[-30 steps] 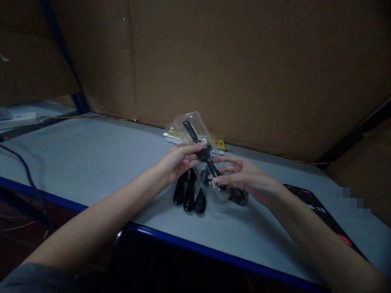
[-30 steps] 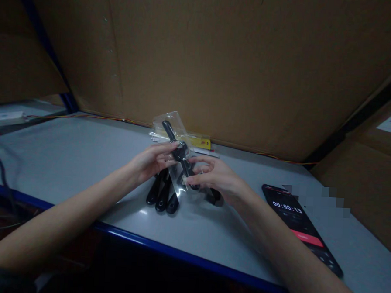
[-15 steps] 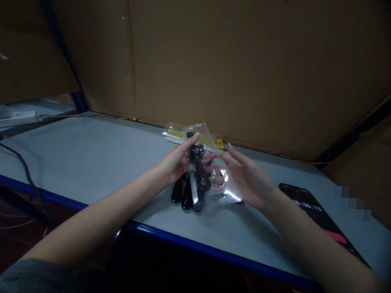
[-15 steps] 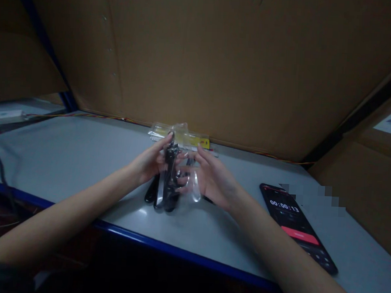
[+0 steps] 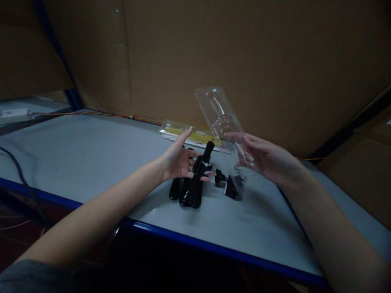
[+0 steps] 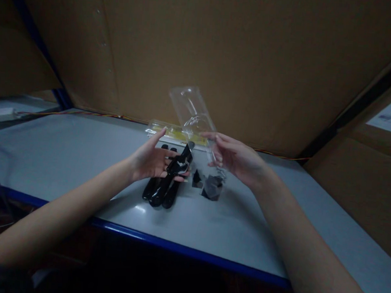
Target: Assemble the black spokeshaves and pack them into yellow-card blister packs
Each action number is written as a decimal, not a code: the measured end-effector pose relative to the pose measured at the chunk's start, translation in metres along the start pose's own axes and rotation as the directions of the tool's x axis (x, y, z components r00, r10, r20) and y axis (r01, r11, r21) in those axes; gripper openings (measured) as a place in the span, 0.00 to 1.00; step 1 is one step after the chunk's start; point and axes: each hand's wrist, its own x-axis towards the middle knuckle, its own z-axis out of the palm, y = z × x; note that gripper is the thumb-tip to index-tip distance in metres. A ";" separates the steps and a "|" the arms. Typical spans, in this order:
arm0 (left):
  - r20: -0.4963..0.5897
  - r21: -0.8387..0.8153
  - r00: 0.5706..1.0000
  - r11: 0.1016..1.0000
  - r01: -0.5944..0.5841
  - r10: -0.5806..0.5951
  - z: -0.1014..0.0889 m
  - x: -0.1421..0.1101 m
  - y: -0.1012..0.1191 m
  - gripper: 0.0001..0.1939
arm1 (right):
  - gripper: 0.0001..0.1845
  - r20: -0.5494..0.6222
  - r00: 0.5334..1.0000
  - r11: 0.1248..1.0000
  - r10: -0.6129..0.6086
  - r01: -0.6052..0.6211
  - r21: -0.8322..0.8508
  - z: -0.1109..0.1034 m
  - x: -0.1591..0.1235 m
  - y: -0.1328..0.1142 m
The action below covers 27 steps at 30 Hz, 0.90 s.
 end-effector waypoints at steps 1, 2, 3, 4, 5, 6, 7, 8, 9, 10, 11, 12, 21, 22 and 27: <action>0.034 0.009 0.999 0.999 0.037 -0.037 0.000 0.000 -0.001 0.39 | 0.18 0.034 0.999 0.995 -0.026 0.029 -0.095 -0.004 -0.002 -0.002; 0.061 0.022 0.995 0.997 0.072 -0.074 0.001 -0.001 -0.001 0.39 | 0.20 0.090 0.995 0.978 -0.035 0.053 -0.200 -0.006 -0.004 -0.004; 0.081 0.037 0.991 0.994 0.103 -0.105 0.002 -0.001 -0.002 0.38 | 0.20 0.155 0.988 0.948 -0.028 0.075 -0.310 -0.005 -0.006 -0.006; 0.099 0.052 0.986 0.991 0.127 -0.131 0.004 -0.002 -0.003 0.38 | 0.20 0.223 0.975 0.903 -0.009 0.104 -0.417 -0.004 -0.008 -0.007; 0.113 0.068 0.981 0.986 0.152 -0.159 0.006 -0.003 -0.004 0.37 | 0.20 0.284 0.959 0.845 0.007 0.146 -0.514 0.000 -0.010 -0.008; 0.121 0.083 0.975 0.981 0.178 -0.187 0.009 -0.005 -0.005 0.36 | 0.20 0.331 0.944 0.778 0.008 0.202 -0.595 0.005 -0.011 -0.009; 0.121 0.099 0.969 0.974 0.204 -0.215 0.011 -0.006 -0.006 0.35 | 0.20 0.360 0.933 0.703 -0.015 0.266 -0.660 0.010 -0.012 -0.008; 0.113 0.119 0.964 0.967 0.226 -0.239 0.014 -0.007 -0.007 0.34 | 0.19 0.366 0.929 0.619 -0.062 0.323 -0.716 0.016 -0.011 -0.008; 0.098 0.143 0.962 0.960 0.240 -0.256 0.016 -0.008 -0.009 0.32 | 0.18 0.360 0.925 0.529 -0.124 0.369 -0.764 0.021 -0.010 -0.006; 0.081 0.175 0.963 0.955 0.241 -0.258 0.018 -0.009 -0.011 0.29 | 0.17 0.352 0.917 0.439 -0.185 0.398 -0.806 0.026 -0.009 -0.005; 0.069 0.220 0.967 0.949 0.224 -0.244 0.019 -0.010 -0.013 0.26 | 0.17 0.344 0.908 0.355 -0.237 0.411 -0.840 0.029 -0.008 -0.003; 0.071 0.273 0.974 0.943 0.191 -0.217 0.019 -0.010 -0.016 0.22 | 0.17 0.342 0.898 0.286 -0.276 0.416 -0.863 0.032 -0.006 -0.001; 0.134 0.407 0.985 0.912 0.046 -0.110 0.012 -0.003 -0.021 0.28 | 0.13 0.240 0.807 0.137 -0.539 0.365 -0.921 0.038 0.000 0.015; 0.116 0.405 0.989 0.913 0.036 -0.090 0.012 -0.003 -0.020 0.30 | 0.13 0.145 0.772 0.176 -0.619 0.316 -0.932 0.037 0.001 0.016; 0.029 0.424 0.983 0.889 -0.174 0.179 0.013 -0.003 -0.013 0.29 | 0.23 -0.491 0.661 0.790 -0.567 0.266 -0.553 0.023 0.008 0.016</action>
